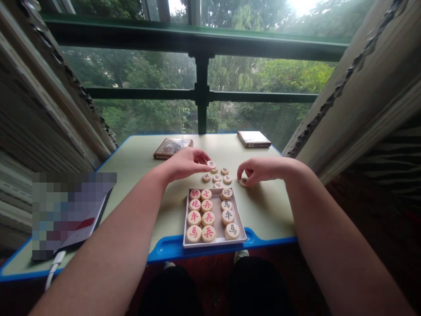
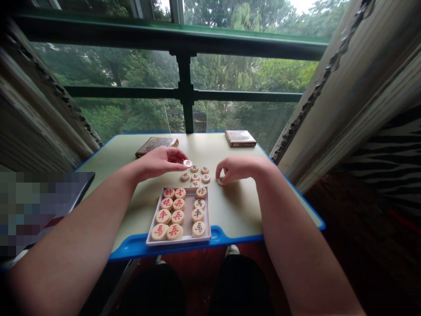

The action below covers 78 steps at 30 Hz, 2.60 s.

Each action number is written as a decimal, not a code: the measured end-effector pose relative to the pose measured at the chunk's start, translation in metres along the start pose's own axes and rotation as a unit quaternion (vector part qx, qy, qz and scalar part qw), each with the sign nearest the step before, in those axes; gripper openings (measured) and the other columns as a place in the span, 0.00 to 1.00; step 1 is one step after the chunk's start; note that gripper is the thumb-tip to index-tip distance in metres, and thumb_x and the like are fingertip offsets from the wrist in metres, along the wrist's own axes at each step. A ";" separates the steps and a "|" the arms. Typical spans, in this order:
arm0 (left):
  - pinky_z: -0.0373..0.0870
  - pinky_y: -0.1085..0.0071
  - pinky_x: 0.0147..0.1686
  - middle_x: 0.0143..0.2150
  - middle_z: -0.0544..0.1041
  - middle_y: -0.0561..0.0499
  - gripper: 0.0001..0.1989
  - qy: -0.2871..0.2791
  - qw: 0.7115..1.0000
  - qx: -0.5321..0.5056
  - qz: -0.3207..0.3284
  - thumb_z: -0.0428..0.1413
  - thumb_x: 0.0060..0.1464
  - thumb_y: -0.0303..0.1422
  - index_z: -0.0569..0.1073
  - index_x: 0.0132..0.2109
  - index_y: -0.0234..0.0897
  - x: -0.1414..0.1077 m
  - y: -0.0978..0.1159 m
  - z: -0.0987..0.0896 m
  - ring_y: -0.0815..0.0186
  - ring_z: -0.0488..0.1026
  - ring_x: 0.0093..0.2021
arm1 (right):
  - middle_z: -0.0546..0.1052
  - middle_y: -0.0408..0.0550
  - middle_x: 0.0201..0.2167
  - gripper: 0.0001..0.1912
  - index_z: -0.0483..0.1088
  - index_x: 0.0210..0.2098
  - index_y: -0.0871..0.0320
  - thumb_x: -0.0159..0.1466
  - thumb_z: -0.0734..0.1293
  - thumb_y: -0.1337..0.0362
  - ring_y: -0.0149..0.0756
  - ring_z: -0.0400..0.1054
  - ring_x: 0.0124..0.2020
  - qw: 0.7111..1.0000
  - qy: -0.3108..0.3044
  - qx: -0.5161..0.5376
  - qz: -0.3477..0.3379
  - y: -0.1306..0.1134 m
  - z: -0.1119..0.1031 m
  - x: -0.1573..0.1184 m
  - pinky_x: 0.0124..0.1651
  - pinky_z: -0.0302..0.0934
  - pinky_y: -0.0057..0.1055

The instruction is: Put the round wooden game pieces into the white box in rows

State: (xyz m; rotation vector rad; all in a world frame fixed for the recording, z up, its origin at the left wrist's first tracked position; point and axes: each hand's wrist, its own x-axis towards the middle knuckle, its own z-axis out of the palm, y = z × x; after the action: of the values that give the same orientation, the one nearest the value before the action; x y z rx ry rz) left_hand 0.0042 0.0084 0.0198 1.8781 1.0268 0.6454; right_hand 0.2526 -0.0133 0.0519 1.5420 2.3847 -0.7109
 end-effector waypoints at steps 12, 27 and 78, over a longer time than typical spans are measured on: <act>0.70 0.68 0.36 0.35 0.78 0.45 0.19 -0.021 1.000 -0.004 0.014 0.62 0.40 0.39 0.73 0.39 0.31 0.001 0.003 0.002 0.64 0.74 0.34 | 0.70 0.42 0.28 0.19 0.74 0.44 0.57 0.52 0.66 0.72 0.27 0.60 0.27 0.972 -0.018 -0.006 -0.233 -0.047 0.014 -0.017 0.30 0.53 0.23; 0.69 0.68 0.36 0.33 0.78 0.45 0.17 -0.017 1.000 -0.018 0.008 0.62 0.41 0.35 0.73 0.39 0.30 -0.002 0.006 0.002 0.64 0.74 0.35 | 0.76 0.45 0.32 0.17 0.75 0.40 0.59 0.50 0.65 0.73 0.29 0.65 0.29 0.978 -0.018 -0.004 -0.209 -0.060 0.024 -0.013 0.31 0.56 0.23; 0.61 0.75 0.30 0.31 0.71 0.53 0.20 -0.229 0.944 0.229 0.062 0.61 0.39 0.46 0.75 0.35 0.35 -0.021 0.029 0.030 0.68 0.66 0.32 | 0.72 0.44 0.29 0.21 0.73 0.35 0.56 0.46 0.70 0.51 0.32 0.62 0.30 0.988 0.119 0.100 0.003 0.009 -0.002 0.005 0.28 0.51 0.24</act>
State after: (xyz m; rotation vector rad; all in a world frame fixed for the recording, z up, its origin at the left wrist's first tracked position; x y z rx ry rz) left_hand 0.0278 -0.0311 0.0301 2.3622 0.7941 0.0127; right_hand 0.2590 -0.0055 0.0488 1.8045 2.5421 -0.8287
